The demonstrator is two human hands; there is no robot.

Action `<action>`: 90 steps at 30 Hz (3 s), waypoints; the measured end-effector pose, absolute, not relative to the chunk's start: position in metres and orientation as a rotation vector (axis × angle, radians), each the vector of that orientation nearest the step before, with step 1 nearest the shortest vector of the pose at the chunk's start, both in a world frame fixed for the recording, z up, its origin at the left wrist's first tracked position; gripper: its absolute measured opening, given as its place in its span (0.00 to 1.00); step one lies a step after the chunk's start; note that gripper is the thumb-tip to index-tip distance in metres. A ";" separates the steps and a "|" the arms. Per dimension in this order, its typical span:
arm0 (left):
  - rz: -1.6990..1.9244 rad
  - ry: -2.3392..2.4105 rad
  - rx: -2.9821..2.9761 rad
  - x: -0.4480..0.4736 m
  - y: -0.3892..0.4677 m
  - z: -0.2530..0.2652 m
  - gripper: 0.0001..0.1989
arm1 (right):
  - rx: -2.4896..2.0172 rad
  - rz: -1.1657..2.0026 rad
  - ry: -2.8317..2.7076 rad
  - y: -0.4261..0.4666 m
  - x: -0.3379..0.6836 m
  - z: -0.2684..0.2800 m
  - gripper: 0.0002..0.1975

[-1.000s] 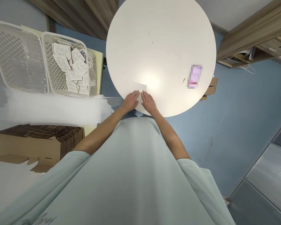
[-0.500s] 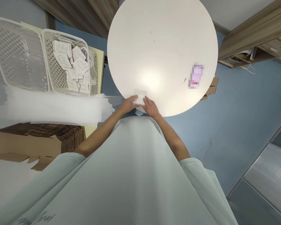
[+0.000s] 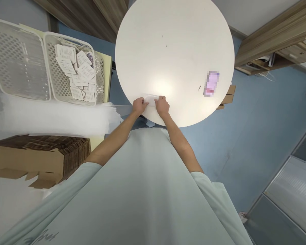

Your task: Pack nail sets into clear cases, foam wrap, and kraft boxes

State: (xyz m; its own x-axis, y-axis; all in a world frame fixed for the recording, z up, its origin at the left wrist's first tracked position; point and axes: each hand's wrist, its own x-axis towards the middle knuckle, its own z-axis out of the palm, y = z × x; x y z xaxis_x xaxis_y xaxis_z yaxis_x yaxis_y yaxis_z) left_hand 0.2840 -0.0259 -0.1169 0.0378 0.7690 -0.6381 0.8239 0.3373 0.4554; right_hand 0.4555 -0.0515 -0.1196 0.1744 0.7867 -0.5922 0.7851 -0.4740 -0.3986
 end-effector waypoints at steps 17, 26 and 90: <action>-0.033 1.859 1.132 0.298 -0.040 -0.104 0.12 | -2.349 1.490 -1.421 -0.075 0.460 -0.101 0.11; 0.049 1.626 1.283 0.271 -0.049 -0.105 0.11 | -2.428 1.395 -1.113 -0.089 0.434 -0.092 0.14; 0.670 2.308 0.965 -0.085 -0.316 0.038 0.19 | -1.528 1.732 -1.555 -0.183 0.259 0.034 0.15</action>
State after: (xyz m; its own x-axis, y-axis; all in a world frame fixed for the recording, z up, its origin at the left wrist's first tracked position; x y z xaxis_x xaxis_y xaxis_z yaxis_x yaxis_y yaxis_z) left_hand -0.0847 -0.3159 0.0384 -0.5943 0.7507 -0.2886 0.4796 0.6188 0.6221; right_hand 0.2585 -0.1829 0.0341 -0.3536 0.8113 -0.4655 0.3758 -0.3326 -0.8650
